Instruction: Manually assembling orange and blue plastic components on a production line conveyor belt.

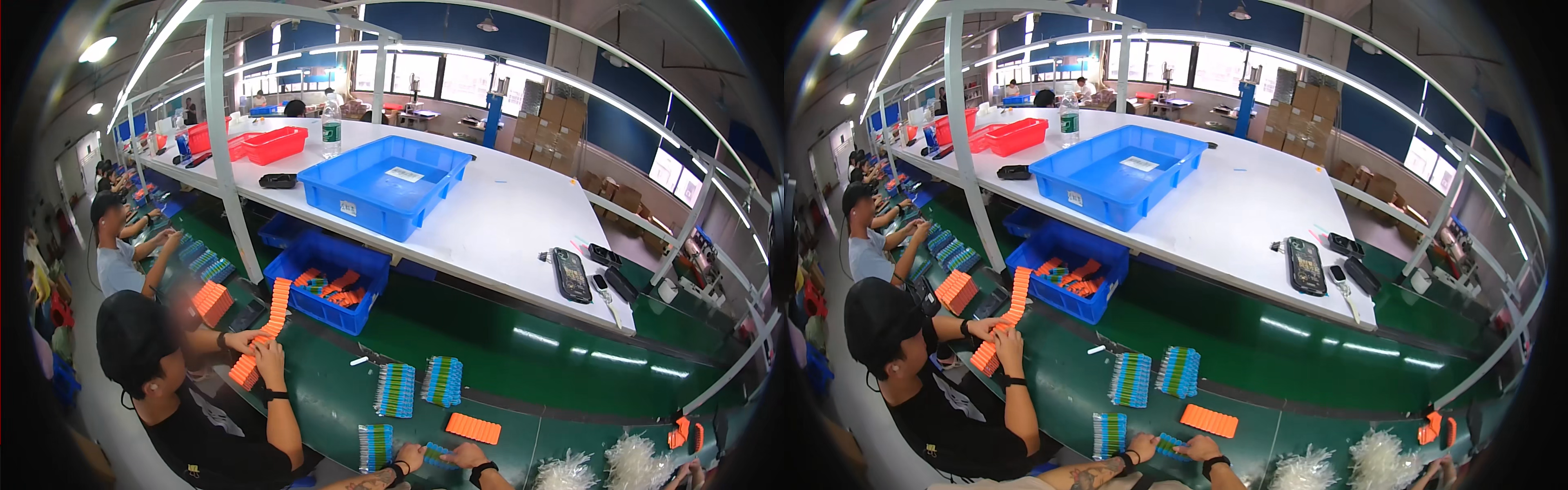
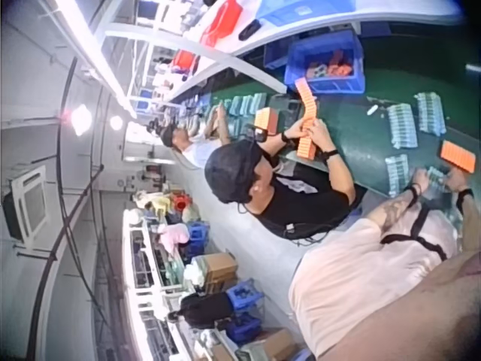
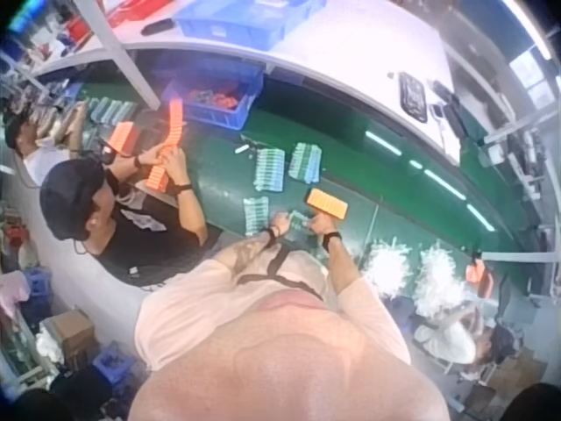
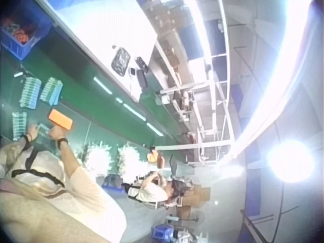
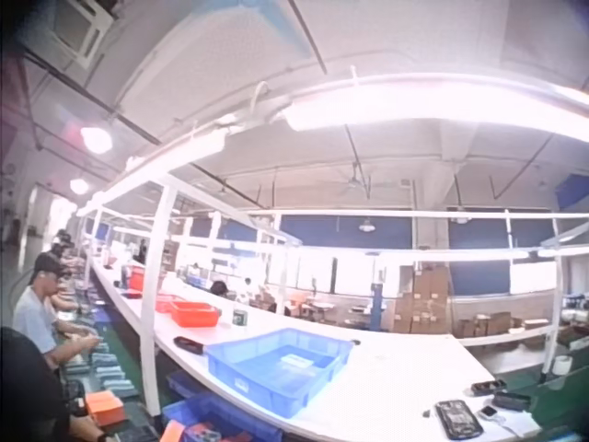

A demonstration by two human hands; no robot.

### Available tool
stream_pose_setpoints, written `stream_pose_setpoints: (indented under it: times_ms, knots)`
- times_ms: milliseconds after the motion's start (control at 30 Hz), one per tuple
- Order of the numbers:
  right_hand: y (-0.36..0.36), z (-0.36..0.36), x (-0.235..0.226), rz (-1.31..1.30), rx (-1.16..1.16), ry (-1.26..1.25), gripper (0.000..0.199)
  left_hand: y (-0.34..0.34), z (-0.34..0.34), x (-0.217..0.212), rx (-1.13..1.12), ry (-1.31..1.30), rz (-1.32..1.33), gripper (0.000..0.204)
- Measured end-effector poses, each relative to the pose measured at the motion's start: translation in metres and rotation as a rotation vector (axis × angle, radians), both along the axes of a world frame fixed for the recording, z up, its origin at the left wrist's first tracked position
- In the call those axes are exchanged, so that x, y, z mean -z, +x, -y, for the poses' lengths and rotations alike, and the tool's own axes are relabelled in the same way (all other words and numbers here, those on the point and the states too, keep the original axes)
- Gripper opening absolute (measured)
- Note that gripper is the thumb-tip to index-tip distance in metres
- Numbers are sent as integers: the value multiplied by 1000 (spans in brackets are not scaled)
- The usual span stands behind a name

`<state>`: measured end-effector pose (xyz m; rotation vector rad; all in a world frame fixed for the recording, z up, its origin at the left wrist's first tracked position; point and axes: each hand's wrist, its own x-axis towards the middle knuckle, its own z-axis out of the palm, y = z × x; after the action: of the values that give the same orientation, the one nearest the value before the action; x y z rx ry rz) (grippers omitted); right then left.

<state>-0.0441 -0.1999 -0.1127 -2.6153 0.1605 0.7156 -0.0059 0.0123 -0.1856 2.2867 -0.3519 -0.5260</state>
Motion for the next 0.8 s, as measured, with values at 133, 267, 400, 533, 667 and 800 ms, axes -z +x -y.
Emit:
stream_pose_setpoints:
  times_ms: [133, 267, 400, 533, 667, 800]
  knots:
    - [-1, 10, 8, -56, 32, 64, 66, -1, -3, 11, -14, -14, -62, 44]
    - [-9, 8, 5, -33, 119, 59, 67, -3, -2, 12, 1, 2, -16, 44]
    - [-15, 15, 5, 23, 225, 29, 70, -5, 1, -2, -16, -8, -48, 45]
    - [-32, 5, 12, 77, 296, -9, 69, -1, -1, 5, -9, 12, -14, 46]
    - [-22, 6, 18, 123, 239, -15, 70, 1, -1, 12, -6, 39, 15, 45]
    - [-26, -1, 10, 150, 344, -54, 58, 11, 6, 2, 19, 102, -60, 45]
